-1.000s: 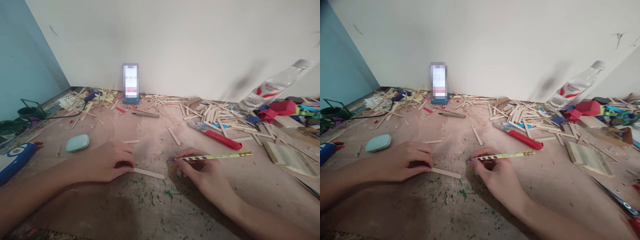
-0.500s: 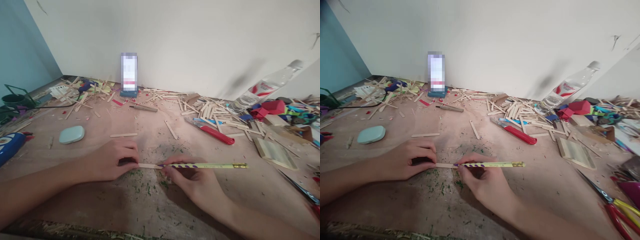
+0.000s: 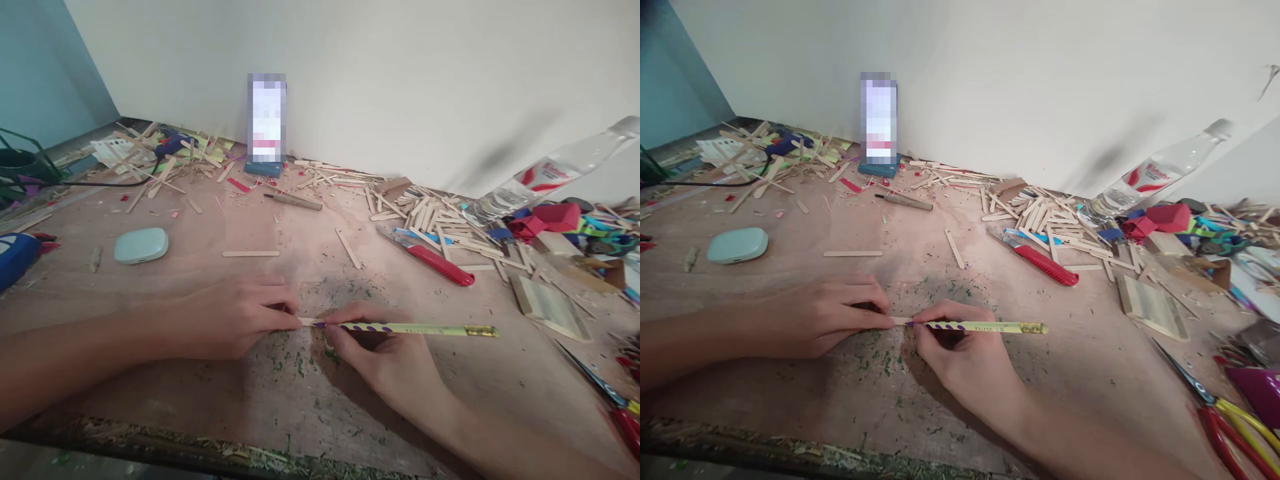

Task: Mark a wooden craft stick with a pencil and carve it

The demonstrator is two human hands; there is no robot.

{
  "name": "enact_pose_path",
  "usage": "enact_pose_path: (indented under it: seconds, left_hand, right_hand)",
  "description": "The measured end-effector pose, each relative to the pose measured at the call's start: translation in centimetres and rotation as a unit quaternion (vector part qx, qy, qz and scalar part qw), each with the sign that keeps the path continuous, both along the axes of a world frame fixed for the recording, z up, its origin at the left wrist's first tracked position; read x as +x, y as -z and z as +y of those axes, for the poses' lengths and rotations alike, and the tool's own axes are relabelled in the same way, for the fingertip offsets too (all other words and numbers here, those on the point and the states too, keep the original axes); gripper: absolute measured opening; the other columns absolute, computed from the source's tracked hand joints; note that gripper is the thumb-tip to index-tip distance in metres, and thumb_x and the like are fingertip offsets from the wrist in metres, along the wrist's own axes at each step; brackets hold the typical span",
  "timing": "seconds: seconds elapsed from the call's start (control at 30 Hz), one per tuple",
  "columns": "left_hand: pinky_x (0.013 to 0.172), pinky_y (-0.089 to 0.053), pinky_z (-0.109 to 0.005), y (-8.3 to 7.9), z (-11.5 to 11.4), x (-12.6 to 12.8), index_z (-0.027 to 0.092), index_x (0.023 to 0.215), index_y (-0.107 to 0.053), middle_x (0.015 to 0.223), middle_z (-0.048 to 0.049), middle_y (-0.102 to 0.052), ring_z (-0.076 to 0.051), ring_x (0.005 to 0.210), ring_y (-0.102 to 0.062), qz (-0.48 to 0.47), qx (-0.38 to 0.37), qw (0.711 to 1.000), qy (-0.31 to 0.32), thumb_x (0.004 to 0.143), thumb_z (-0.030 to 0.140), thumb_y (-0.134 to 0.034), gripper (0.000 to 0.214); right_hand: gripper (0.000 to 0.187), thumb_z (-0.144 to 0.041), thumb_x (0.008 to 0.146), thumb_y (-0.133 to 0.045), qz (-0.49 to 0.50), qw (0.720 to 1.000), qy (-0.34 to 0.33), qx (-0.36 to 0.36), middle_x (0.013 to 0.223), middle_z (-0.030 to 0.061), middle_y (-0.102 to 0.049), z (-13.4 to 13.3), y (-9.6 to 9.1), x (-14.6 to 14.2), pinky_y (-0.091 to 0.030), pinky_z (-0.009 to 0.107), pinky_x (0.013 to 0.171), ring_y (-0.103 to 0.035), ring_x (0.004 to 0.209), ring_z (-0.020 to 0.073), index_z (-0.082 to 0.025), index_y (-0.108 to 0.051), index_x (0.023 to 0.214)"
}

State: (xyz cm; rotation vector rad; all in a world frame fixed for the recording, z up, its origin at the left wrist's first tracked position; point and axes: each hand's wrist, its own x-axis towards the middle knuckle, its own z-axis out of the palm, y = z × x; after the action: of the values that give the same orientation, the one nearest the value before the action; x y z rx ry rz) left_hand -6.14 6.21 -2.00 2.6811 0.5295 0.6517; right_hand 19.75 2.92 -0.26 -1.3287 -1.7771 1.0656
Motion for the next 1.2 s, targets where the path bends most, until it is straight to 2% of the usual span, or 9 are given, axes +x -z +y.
enact_pose_path:
  seconds: [0.23, 0.57, 1.2]
  left_hand:
    - [0.09, -0.053, -0.034, 0.31, 0.14, -0.2, 0.019, 0.121, -0.073, 0.111, -0.0073, -0.073, -0.022, 0.1, -0.066, -0.006, -0.003, 1.0, 0.002, 0.095, -0.003, -0.049, 0.042]
    - [0.087, -0.052, -0.032, -0.09, 0.3, 0.03, 0.017, 0.12, -0.075, 0.109, -0.0076, -0.073, -0.021, 0.099, -0.065, -0.009, 0.0, 1.0, 0.003, 0.096, -0.004, -0.048, 0.042]
    - [0.09, -0.053, -0.035, 0.21, 0.35, -0.05, 0.019, 0.118, -0.074, 0.109, -0.0074, -0.074, -0.021, 0.1, -0.066, -0.004, 0.003, 1.0, -0.002, 0.098, 0.0, -0.05, 0.036]
  right_hand:
    - [0.013, -0.029, 0.086, -0.07, -0.01, 1.0, 0.014, -0.003, 0.077, 0.0047, -0.079, 0.02, -0.25, -0.41, -0.056, 0.031, 0.06, -0.071, 0.067, 0.0206, -0.023, -0.08, 0.08]
    - [0.012, -0.028, 0.086, -0.071, -0.002, 1.0, 0.019, -0.006, 0.075, 0.0039, -0.078, -0.15, 0.07, -0.58, -0.053, 0.029, 0.059, -0.069, 0.065, 0.0187, -0.022, -0.079, 0.081]
    - [0.013, -0.032, 0.086, -0.071, -0.008, 0.999, 0.028, -0.024, 0.074, 0.0045, -0.078, -0.1, -0.32, -0.7, -0.054, 0.029, 0.059, -0.069, 0.065, 0.0192, -0.022, -0.079, 0.08]
